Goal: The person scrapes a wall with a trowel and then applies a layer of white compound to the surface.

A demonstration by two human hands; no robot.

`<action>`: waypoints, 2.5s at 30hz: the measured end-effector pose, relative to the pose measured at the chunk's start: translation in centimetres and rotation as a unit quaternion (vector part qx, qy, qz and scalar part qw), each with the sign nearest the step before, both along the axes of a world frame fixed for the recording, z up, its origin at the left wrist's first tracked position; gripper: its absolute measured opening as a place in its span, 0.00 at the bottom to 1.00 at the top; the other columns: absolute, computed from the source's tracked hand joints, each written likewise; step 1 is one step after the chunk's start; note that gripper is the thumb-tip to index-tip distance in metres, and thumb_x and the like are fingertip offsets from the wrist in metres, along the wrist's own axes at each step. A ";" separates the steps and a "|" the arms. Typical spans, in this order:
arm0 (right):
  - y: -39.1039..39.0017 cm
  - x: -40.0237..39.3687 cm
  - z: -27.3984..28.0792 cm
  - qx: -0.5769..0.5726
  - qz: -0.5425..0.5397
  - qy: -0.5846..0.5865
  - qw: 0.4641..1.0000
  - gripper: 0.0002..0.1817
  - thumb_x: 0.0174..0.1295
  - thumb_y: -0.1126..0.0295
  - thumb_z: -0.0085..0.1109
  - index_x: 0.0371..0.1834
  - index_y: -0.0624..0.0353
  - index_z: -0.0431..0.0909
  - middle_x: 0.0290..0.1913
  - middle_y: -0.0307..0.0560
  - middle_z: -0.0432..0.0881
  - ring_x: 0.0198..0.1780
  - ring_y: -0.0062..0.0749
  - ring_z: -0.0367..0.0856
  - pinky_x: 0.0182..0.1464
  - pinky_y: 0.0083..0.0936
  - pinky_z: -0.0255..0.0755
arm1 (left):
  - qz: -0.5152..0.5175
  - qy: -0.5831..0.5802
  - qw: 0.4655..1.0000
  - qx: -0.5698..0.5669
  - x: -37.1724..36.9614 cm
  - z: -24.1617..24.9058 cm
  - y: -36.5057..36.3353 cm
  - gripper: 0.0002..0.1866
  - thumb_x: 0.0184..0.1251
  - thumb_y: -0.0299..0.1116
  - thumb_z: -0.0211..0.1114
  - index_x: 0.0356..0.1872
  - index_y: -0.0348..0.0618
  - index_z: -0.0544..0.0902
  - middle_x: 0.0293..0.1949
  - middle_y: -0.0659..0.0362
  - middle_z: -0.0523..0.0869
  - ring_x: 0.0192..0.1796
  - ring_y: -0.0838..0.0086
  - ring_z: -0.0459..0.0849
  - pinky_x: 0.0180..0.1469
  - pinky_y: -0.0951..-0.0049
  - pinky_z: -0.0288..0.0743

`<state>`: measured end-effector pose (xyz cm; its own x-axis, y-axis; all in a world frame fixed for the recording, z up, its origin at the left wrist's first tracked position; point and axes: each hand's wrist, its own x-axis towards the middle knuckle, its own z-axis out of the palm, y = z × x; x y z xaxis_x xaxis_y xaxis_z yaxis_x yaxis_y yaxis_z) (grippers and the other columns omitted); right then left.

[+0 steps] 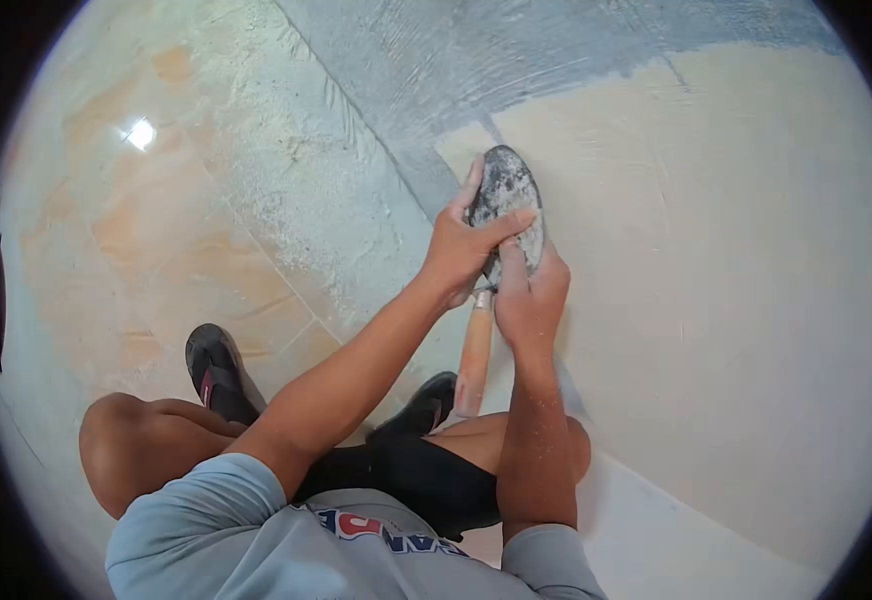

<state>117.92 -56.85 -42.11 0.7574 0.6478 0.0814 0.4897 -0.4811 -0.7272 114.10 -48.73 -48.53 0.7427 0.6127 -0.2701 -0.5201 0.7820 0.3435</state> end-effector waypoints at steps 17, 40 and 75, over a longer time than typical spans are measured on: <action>-0.1 -0.1 1.5 -0.016 -0.002 0.017 1.000 0.18 0.71 0.71 0.55 0.58 0.71 0.80 0.41 0.59 0.88 0.44 0.36 0.88 0.50 0.32 0.79 | -0.003 -0.010 1.000 -0.009 0.3 0.8 -0.5 0.58 0.59 0.22 0.81 0.84 0.35 0.48 0.57 0.50 0.85 0.51 0.71 0.86 0.53 0.71 0.83; 0.0 -0.3 1.9 -0.030 -0.007 0.019 0.999 0.18 0.70 0.70 0.54 0.59 0.69 0.80 0.43 0.66 0.87 0.47 0.51 0.89 0.53 0.37 0.78 | -0.021 -0.022 1.000 -0.005 0.1 0.6 0.1 0.57 0.60 0.22 0.80 0.85 0.38 0.49 0.56 0.51 0.86 0.47 0.73 0.86 0.49 0.72 0.84; 0.3 0.0 1.3 0.008 0.008 -0.018 1.000 0.12 0.70 0.69 0.61 0.40 0.71 0.82 0.30 0.48 0.85 0.34 0.25 0.79 0.39 0.29 0.75 | -0.022 0.000 1.000 0.008 0.3 0.7 0.3 0.57 0.59 0.22 0.81 0.85 0.39 0.51 0.58 0.51 0.86 0.50 0.72 0.86 0.54 0.71 0.83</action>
